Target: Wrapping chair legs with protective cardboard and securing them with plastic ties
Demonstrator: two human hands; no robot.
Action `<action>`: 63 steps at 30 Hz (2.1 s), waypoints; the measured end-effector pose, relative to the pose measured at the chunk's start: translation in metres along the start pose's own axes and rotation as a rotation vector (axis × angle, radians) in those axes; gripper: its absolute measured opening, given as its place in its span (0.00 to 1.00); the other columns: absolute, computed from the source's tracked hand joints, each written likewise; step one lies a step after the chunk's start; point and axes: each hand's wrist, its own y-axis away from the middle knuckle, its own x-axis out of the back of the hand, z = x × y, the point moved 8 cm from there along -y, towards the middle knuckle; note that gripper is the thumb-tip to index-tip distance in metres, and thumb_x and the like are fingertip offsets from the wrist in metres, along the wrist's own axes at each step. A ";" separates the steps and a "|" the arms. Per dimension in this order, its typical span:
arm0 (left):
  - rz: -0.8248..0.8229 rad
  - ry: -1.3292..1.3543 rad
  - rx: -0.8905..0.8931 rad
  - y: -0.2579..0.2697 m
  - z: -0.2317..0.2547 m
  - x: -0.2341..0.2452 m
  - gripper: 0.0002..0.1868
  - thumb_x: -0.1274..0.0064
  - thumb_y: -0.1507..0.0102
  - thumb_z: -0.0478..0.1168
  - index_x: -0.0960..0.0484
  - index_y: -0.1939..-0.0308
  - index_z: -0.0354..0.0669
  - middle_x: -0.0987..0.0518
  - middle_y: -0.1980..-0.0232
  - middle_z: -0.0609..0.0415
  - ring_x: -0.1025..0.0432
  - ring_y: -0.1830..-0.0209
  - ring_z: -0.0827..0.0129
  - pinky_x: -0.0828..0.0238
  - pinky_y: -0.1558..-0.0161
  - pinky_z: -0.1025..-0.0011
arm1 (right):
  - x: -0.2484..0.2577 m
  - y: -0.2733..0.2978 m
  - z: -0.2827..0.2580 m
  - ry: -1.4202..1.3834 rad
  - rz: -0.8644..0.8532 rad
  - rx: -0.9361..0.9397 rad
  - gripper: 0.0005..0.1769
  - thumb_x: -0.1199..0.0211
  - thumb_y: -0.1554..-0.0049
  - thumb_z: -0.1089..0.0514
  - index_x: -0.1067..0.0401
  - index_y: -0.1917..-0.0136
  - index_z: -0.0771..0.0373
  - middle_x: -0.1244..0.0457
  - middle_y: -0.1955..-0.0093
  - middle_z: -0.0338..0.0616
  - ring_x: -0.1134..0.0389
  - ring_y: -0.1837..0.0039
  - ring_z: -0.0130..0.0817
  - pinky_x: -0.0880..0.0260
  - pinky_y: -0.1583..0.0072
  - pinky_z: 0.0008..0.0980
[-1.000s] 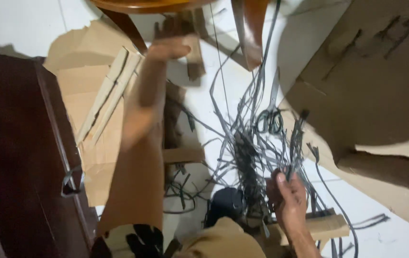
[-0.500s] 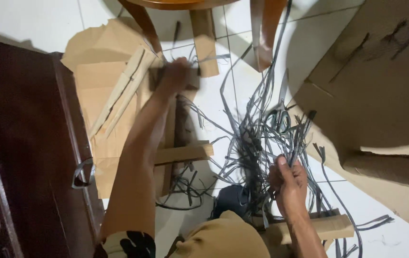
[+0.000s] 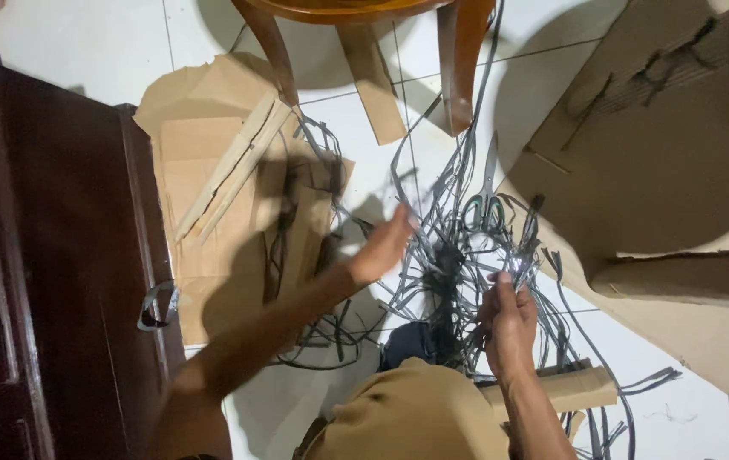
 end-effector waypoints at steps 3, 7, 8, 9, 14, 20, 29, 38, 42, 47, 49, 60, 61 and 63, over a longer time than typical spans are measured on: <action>-0.355 1.291 -0.240 0.033 0.046 -0.067 0.36 0.83 0.30 0.70 0.29 0.72 0.52 0.41 0.86 0.66 0.53 0.94 0.76 0.62 0.94 0.70 | -0.010 0.013 -0.012 0.148 -0.062 0.200 0.20 0.52 0.29 0.43 0.32 0.45 0.62 0.51 0.71 0.30 0.51 0.72 0.22 0.49 0.67 0.23; 0.176 0.215 -0.427 0.068 0.125 -0.100 0.18 0.65 0.29 0.38 0.37 0.39 0.30 0.33 0.60 0.41 0.38 0.65 0.51 0.39 0.66 0.57 | -0.028 0.044 -0.039 0.376 -0.046 0.117 0.34 0.50 0.36 0.32 0.37 0.35 0.64 0.45 0.42 0.50 0.46 0.40 0.43 0.48 0.40 0.43; 0.447 0.120 -0.700 0.070 0.131 -0.115 0.19 0.55 0.34 0.29 0.32 0.41 0.16 0.28 0.44 0.18 0.31 0.43 0.27 0.31 0.44 0.43 | -0.032 0.053 -0.050 0.555 0.003 0.041 0.49 0.49 0.41 0.25 0.39 0.24 0.66 0.43 0.25 0.63 0.45 0.23 0.58 0.54 0.24 0.55; 0.444 0.119 -0.700 0.077 0.143 -0.103 0.19 0.55 0.34 0.29 0.32 0.41 0.16 0.28 0.44 0.18 0.31 0.43 0.27 0.31 0.44 0.43 | -0.024 0.049 -0.045 0.552 0.004 0.040 0.49 0.49 0.41 0.25 0.39 0.24 0.66 0.43 0.25 0.63 0.45 0.23 0.58 0.54 0.24 0.55; 0.375 -0.178 -0.785 0.104 0.210 -0.091 0.13 0.60 0.35 0.31 0.26 0.47 0.38 0.28 0.44 0.48 0.33 0.42 0.49 0.34 0.45 0.59 | 0.016 0.044 -0.059 0.117 0.173 0.165 0.24 0.45 0.30 0.43 0.31 0.47 0.68 0.37 0.54 0.48 0.34 0.50 0.36 0.32 0.45 0.36; 0.135 0.182 -0.840 0.091 0.185 -0.133 0.24 0.58 0.29 0.36 0.31 0.28 0.42 0.31 0.28 0.51 0.37 0.27 0.51 0.42 0.28 0.60 | 0.084 0.012 -0.019 -0.190 0.276 0.172 0.15 0.50 0.28 0.52 0.32 0.55 0.59 0.40 0.66 0.32 0.39 0.69 0.22 0.39 0.66 0.18; 0.747 -0.607 -0.509 -0.002 0.002 0.005 0.22 0.54 0.35 0.33 0.26 0.38 0.29 0.24 0.42 0.31 0.32 0.35 0.42 0.51 0.25 0.50 | 0.119 0.015 -0.065 -0.053 0.152 0.091 0.14 0.54 0.28 0.44 0.38 0.54 0.47 0.55 0.70 0.21 0.51 0.70 0.16 0.48 0.69 0.19; 0.692 -0.249 0.344 0.026 -0.096 0.104 0.33 0.44 0.39 0.69 0.18 0.63 0.39 0.18 0.69 0.51 0.23 0.73 0.62 0.24 0.66 0.66 | 0.131 0.033 -0.091 -0.095 0.130 0.196 0.11 0.54 0.25 0.49 0.36 0.48 0.52 0.48 0.66 0.23 0.47 0.65 0.14 0.47 0.64 0.14; 0.659 -0.117 0.328 0.008 -0.111 0.095 0.23 0.41 0.39 0.62 0.20 0.68 0.45 0.20 0.71 0.55 0.27 0.74 0.63 0.28 0.68 0.64 | 0.106 0.037 -0.080 -0.057 0.071 0.168 0.12 0.54 0.25 0.49 0.36 0.50 0.53 0.48 0.67 0.25 0.47 0.66 0.16 0.47 0.64 0.17; 0.638 -0.892 0.178 -0.093 -0.206 0.060 0.23 0.68 0.31 0.41 0.19 0.60 0.25 0.21 0.71 0.42 0.29 0.83 0.59 0.30 0.85 0.67 | 0.088 0.038 -0.065 0.039 0.040 0.143 0.15 0.53 0.25 0.49 0.35 0.50 0.57 0.47 0.67 0.30 0.45 0.63 0.22 0.43 0.58 0.22; 0.804 -0.653 -0.349 0.004 -0.068 0.048 0.09 0.54 0.36 0.32 0.26 0.52 0.37 0.23 0.71 0.50 0.30 0.80 0.63 0.32 0.81 0.71 | 0.087 0.035 -0.054 0.054 0.051 0.115 0.14 0.52 0.26 0.49 0.34 0.50 0.57 0.47 0.67 0.30 0.44 0.63 0.23 0.41 0.58 0.23; -0.013 -0.376 -1.025 0.124 0.134 -0.158 0.16 0.63 0.26 0.49 0.27 0.36 0.63 0.26 0.41 0.55 0.22 0.48 0.55 0.22 0.41 0.55 | 0.065 0.026 -0.009 0.461 0.003 -0.121 0.32 0.39 0.35 0.38 0.31 0.47 0.76 0.37 0.64 0.61 0.34 0.65 0.47 0.34 0.68 0.45; -0.076 -0.208 -0.973 0.119 0.134 -0.160 0.13 0.63 0.26 0.53 0.25 0.42 0.64 0.27 0.47 0.62 0.23 0.52 0.58 0.22 0.46 0.59 | 0.082 0.002 0.014 0.314 -0.111 -0.089 0.28 0.43 0.33 0.41 0.31 0.45 0.73 0.34 0.61 0.59 0.30 0.64 0.47 0.30 0.69 0.46; -0.134 -0.040 -0.914 0.127 0.159 -0.132 0.13 0.63 0.27 0.56 0.23 0.49 0.64 0.28 0.53 0.68 0.24 0.57 0.61 0.23 0.51 0.63 | 0.100 -0.017 0.036 0.169 -0.226 -0.060 0.24 0.47 0.31 0.44 0.30 0.42 0.70 0.31 0.59 0.58 0.26 0.63 0.47 0.25 0.69 0.48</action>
